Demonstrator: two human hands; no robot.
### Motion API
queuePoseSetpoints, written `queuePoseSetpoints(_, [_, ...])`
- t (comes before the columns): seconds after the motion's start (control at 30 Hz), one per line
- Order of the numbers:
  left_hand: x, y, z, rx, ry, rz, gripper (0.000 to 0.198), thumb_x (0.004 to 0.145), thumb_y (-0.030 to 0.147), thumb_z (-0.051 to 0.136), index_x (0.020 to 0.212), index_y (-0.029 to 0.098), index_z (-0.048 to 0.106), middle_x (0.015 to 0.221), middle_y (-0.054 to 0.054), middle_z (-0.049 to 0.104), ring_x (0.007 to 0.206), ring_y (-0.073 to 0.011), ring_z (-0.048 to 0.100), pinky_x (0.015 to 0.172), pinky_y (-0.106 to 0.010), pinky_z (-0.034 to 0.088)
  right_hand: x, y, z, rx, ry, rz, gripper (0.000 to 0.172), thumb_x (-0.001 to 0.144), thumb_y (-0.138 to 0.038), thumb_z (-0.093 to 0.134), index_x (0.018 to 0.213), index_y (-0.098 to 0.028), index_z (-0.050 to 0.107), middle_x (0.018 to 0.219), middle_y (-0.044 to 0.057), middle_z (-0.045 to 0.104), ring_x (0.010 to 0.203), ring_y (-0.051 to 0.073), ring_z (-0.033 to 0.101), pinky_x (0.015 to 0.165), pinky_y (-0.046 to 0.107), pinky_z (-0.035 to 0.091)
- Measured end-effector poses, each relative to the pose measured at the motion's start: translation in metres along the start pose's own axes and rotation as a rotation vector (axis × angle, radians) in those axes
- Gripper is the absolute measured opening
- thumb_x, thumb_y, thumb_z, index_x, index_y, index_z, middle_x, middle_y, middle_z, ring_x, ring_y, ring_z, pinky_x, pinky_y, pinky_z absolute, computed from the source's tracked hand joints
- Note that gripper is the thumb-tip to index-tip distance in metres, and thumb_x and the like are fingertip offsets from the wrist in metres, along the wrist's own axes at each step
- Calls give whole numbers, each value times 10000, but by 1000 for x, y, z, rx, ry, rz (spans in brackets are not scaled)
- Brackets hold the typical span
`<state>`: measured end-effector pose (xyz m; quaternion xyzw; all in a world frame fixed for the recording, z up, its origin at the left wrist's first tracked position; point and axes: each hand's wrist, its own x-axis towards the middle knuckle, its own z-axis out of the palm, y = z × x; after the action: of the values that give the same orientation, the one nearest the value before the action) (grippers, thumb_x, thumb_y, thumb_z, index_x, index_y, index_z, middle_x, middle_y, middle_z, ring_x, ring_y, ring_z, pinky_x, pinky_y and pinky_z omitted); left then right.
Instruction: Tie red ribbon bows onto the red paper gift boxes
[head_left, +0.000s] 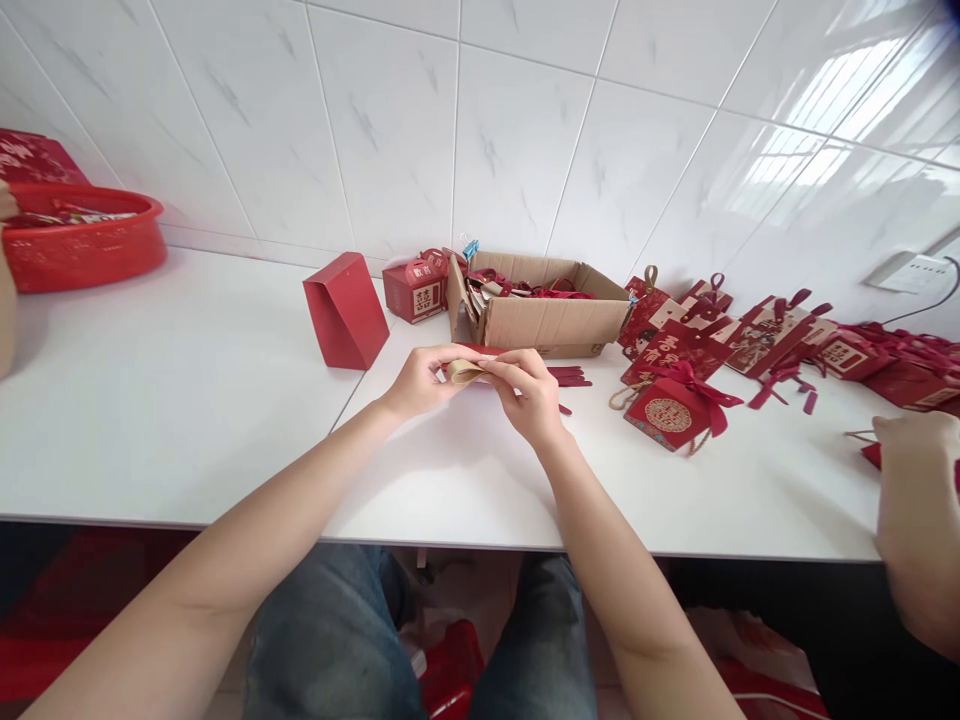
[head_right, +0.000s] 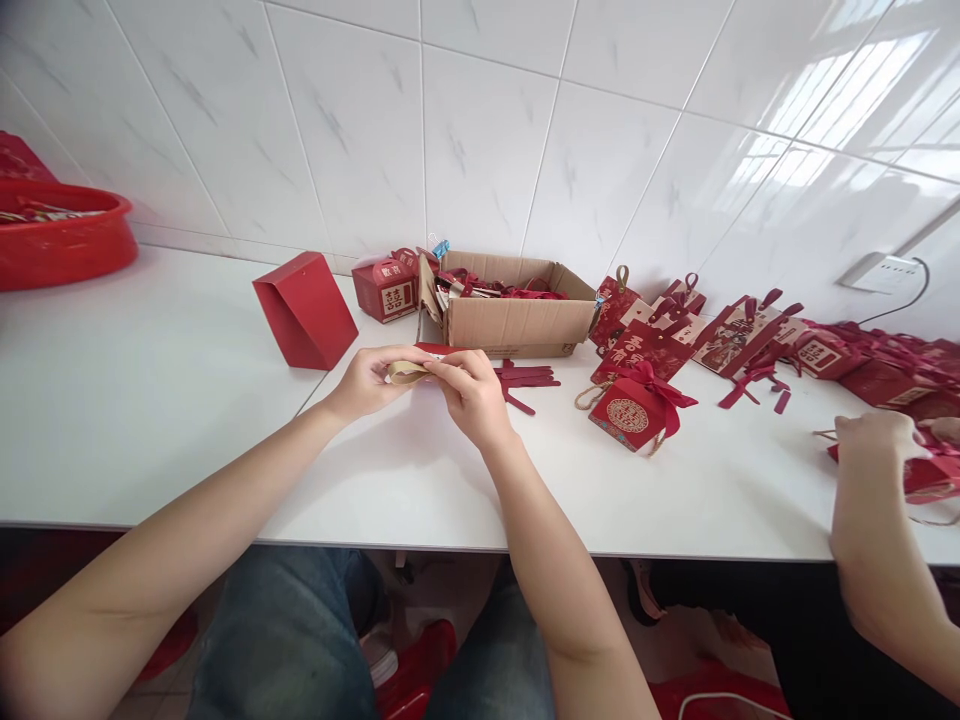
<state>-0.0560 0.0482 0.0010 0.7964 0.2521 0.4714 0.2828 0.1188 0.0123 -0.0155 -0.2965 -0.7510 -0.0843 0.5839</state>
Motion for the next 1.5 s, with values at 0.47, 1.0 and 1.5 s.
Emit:
queuePoseSetpoints(0.47, [-1, 1, 5, 93, 99, 265, 98, 813, 243, 659, 857, 157, 675, 900, -81, 724, 819, -175, 688, 694, -264, 541, -7, -2, 8, -2, 88, 139, 136, 858, -185, 572, 828, -238, 450, 754, -10, 553, 728, 155, 587, 588, 267, 488])
queuePoseSetpoints(1.0, [-3, -11, 12, 275, 131, 548, 202, 785, 174, 613, 987, 191, 602, 908, -78, 654, 922, -224, 605, 816, -412, 528, -6, 11, -4, 70, -98, 70, 34, 871, -236, 582, 870, -229, 548, 958, 79, 634, 920, 197, 618, 752, 362, 547])
queuePoseSetpoints(1.5, [2, -5, 1, 521, 193, 740, 128, 826, 143, 556, 905, 225, 615, 857, -52, 629, 859, -198, 560, 725, -363, 519, -4, 3, -1, 49, -97, 52, 112, 862, -182, 544, 960, -221, 505, 954, 76, 575, 893, 192, 572, 773, 353, 508])
